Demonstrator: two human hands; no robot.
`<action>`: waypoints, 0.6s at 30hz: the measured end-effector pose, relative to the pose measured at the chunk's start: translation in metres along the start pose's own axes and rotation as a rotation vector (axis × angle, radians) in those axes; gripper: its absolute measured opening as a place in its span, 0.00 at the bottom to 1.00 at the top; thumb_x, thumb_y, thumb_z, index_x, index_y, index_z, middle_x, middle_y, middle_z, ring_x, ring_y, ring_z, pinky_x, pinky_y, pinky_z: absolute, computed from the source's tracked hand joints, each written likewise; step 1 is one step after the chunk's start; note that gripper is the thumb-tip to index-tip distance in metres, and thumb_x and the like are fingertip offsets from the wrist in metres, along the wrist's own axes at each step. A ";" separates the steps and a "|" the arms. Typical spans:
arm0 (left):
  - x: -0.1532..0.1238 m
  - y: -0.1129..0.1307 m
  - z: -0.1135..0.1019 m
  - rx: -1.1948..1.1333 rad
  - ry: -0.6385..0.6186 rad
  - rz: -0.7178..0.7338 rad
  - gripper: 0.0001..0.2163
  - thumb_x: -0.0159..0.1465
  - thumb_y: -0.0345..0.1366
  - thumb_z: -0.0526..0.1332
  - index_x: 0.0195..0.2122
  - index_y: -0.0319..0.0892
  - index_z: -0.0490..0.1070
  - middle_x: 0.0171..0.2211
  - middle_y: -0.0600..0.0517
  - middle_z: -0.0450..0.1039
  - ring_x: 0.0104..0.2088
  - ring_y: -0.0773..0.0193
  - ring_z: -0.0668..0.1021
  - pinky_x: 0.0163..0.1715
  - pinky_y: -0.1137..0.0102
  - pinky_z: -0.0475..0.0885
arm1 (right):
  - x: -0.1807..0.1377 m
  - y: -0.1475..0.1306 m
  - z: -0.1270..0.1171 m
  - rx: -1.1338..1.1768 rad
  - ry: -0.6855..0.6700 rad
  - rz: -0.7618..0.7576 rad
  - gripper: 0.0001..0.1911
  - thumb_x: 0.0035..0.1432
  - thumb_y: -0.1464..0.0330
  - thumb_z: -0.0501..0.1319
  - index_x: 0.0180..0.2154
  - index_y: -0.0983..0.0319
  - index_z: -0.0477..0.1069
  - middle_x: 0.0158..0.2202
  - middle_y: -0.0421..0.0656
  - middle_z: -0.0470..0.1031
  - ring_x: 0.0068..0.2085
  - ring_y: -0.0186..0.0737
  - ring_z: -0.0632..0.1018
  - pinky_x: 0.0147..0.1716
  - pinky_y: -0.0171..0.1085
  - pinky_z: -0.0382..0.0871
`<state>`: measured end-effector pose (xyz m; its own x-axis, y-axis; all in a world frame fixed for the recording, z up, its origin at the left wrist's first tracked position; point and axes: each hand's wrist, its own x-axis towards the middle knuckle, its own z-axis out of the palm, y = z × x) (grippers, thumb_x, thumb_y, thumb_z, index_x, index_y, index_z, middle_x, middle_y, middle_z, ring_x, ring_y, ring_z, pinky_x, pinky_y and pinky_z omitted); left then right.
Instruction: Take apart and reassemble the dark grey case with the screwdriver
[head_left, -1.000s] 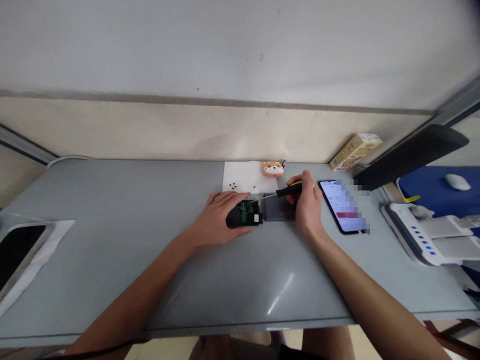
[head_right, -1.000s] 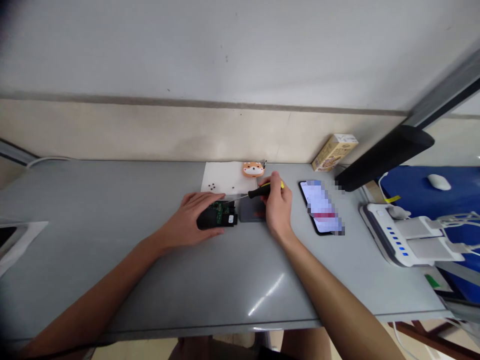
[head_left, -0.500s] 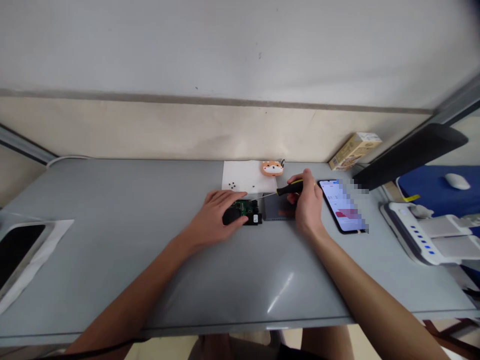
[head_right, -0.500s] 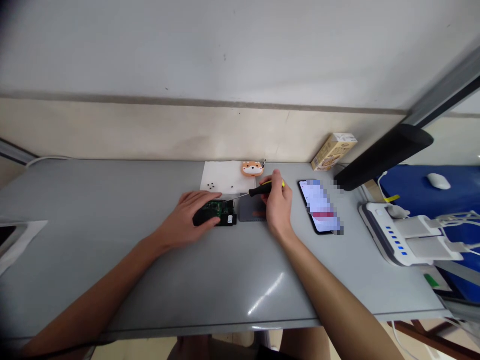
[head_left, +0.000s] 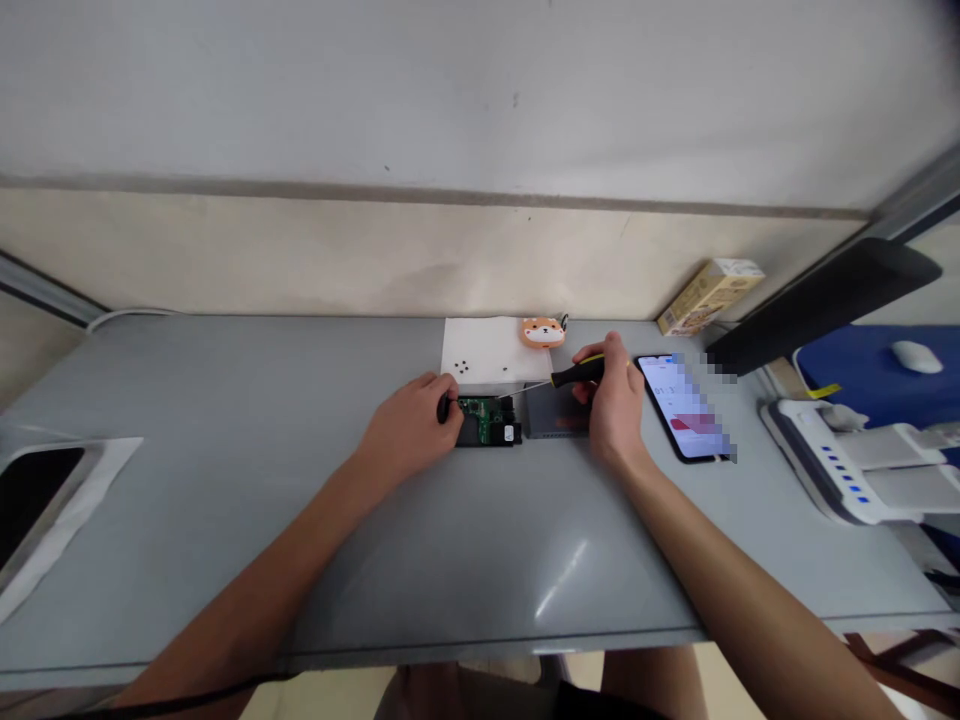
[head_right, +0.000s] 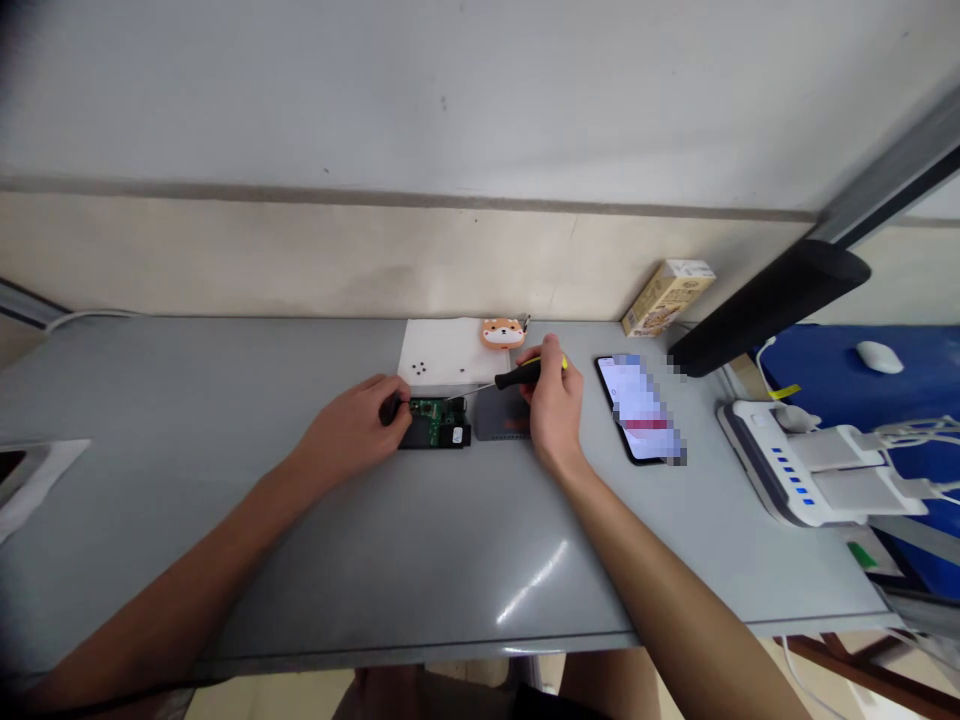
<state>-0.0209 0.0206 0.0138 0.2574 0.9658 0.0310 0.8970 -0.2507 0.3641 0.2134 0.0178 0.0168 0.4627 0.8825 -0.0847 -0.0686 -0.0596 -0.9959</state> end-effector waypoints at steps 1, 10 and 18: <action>0.001 0.002 -0.001 0.015 -0.026 -0.015 0.03 0.66 0.33 0.55 0.38 0.46 0.68 0.37 0.50 0.74 0.33 0.58 0.76 0.30 0.65 0.65 | 0.000 0.000 0.000 0.001 -0.003 -0.006 0.31 0.61 0.39 0.54 0.32 0.59 0.75 0.24 0.37 0.63 0.24 0.31 0.67 0.18 0.29 0.67; 0.003 0.008 -0.001 0.157 -0.081 -0.016 0.06 0.69 0.31 0.52 0.40 0.43 0.68 0.37 0.46 0.73 0.34 0.54 0.77 0.32 0.63 0.67 | 0.000 -0.002 0.000 0.019 -0.014 0.013 0.30 0.60 0.39 0.55 0.32 0.59 0.74 0.24 0.37 0.61 0.23 0.31 0.66 0.15 0.28 0.63; -0.012 0.002 0.004 0.135 0.117 0.221 0.16 0.72 0.42 0.55 0.58 0.44 0.68 0.58 0.42 0.72 0.60 0.45 0.72 0.60 0.49 0.63 | -0.003 -0.006 -0.001 -0.005 -0.042 -0.056 0.30 0.62 0.40 0.54 0.31 0.60 0.73 0.25 0.38 0.64 0.23 0.32 0.67 0.14 0.29 0.63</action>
<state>-0.0208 0.0085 0.0108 0.4157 0.8860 0.2053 0.8657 -0.4546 0.2093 0.2131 0.0156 0.0226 0.4278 0.9035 -0.0279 -0.0390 -0.0124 -0.9992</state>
